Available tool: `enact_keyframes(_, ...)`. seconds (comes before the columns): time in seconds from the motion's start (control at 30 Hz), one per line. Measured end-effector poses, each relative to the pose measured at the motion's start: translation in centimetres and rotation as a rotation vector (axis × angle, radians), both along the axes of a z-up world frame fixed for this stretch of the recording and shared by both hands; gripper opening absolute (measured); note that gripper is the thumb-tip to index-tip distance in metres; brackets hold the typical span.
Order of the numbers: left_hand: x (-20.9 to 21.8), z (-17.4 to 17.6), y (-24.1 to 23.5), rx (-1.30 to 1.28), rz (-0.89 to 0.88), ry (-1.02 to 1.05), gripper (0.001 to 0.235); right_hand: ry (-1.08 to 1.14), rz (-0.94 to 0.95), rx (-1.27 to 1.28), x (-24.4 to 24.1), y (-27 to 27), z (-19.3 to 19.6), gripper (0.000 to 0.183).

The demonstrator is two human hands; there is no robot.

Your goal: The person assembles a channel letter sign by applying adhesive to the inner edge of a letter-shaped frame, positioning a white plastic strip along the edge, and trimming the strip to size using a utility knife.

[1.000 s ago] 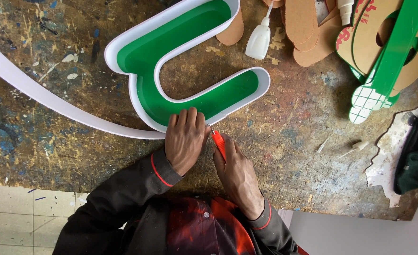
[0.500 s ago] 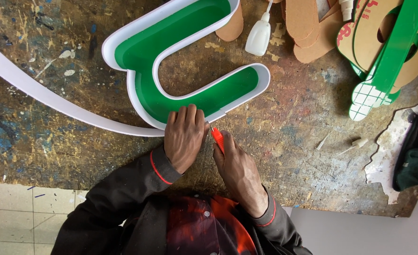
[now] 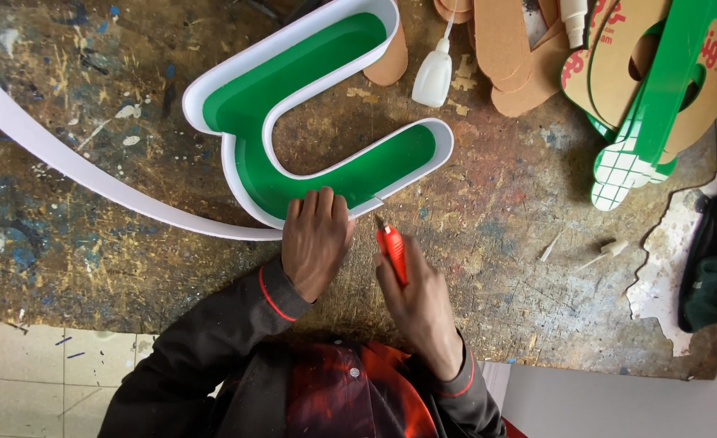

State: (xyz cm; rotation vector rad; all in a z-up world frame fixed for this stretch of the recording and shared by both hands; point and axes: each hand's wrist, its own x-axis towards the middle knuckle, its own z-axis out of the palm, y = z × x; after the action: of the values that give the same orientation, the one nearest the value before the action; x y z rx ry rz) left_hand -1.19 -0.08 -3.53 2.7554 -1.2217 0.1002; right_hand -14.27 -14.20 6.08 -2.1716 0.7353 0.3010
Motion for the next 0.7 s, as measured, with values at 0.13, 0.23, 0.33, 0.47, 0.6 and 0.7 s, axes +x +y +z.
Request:
enact_keyframes(0.13, 0.2, 1.1, 0.0, -0.007, -0.006, -0.06, 0.043, -0.136, -0.224, 0.051, 1.1, -2.0, -1.4, 0.043)
enact_keyframes(0.23, 0.5, 1.6, 0.0, -0.046, -0.009, -0.052, 0.036, -0.183, -0.294, 0.067, 2.1, -3.3, -2.8, 0.055)
enact_keyframes(0.33, 0.7, 1.7, -0.2, -0.065, -0.009, -0.029, 0.033, -0.251, -0.284, 0.107, 2.2, -4.0, -5.4, 0.057)
enact_keyframes(0.47, 0.7, 1.5, 0.0, -0.079, -0.024, -0.009, 0.031, -0.297, -0.24, 0.185, 2.9, -4.0, -5.5, 0.045)
enact_keyframes(0.6, 0.8, 2.3, 0.2, -0.095, -0.048, 0.056, 0.033, -0.313, -0.209, 0.217, 2.9, -4.0, -5.4, 0.038)
enact_keyframes(0.7, 0.8, 2.6, 0.5, -0.122, -0.067, 0.054, 0.037, -0.278, -0.241, 0.258, 1.9, -4.2, -7.7, 0.039)
